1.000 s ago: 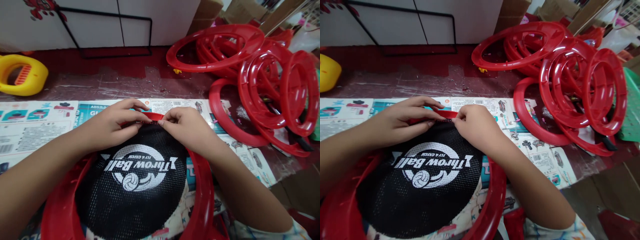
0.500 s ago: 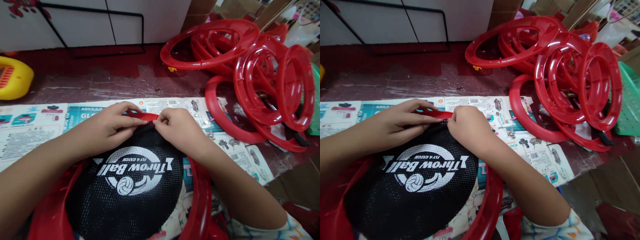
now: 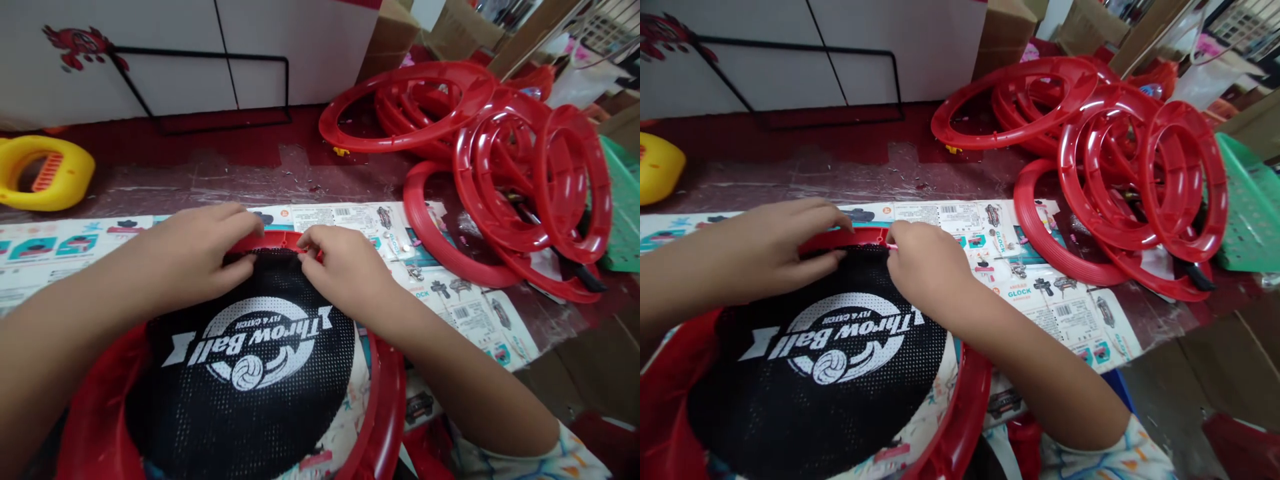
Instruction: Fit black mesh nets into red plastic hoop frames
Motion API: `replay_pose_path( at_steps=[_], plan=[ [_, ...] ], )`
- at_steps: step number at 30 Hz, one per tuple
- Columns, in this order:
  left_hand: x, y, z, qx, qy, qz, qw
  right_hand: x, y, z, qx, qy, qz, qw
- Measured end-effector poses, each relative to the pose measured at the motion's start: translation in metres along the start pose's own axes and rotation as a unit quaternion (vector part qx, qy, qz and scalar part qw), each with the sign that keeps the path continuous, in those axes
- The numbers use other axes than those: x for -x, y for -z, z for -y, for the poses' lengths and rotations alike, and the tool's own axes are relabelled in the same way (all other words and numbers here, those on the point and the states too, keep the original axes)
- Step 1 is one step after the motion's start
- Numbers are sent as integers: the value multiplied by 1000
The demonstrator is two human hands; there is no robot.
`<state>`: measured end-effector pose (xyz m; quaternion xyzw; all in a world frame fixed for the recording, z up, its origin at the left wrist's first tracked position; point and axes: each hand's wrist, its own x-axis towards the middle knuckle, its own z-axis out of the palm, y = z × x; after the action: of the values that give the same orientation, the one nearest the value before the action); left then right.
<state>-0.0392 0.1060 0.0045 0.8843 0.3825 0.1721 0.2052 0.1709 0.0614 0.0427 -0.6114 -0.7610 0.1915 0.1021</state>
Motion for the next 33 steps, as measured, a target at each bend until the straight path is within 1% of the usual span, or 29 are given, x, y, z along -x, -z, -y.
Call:
replay_pose_path(
  at_steps=[2, 4, 6, 8, 12, 15, 20, 26, 30, 33],
  plan=[
    [-2, -2, -4, -9, -43, 2, 999, -1, -2, -2, -17, 4, -19, 1000],
    [-4, -5, -7, 18, -77, 9, 997, -3, -3, -6, -48, 6, -27, 998],
    [-5, -7, -9, 34, -93, 19, 995, -4, -3, -8, -76, 8, -26, 997],
    [-5, -9, -10, 28, -107, 22, 994, -4, -3, -10, -87, 11, -28, 996],
    [-4, -11, -7, 3, -143, 1, 990, -6, -4, -12, -84, 20, -41, 995],
    [-3, -13, -6, 2, -151, -15, 988, -8, -4, -13, -77, 28, -49, 995],
    [-3, -15, -5, -4, -159, -25, 987, -9, -5, -15, -72, 39, -60, 995],
    [-4, -19, -1, -15, -174, -34, 984, -10, -7, -16, -37, 22, -41, 998],
    [-5, -23, 0, -33, -173, -34, 984, -12, -9, -15, -11, 12, -40, 999],
    [-6, -24, 0, -53, -167, -36, 984, -10, -3, -14, -4, 3, -29, 1000]
  ],
)
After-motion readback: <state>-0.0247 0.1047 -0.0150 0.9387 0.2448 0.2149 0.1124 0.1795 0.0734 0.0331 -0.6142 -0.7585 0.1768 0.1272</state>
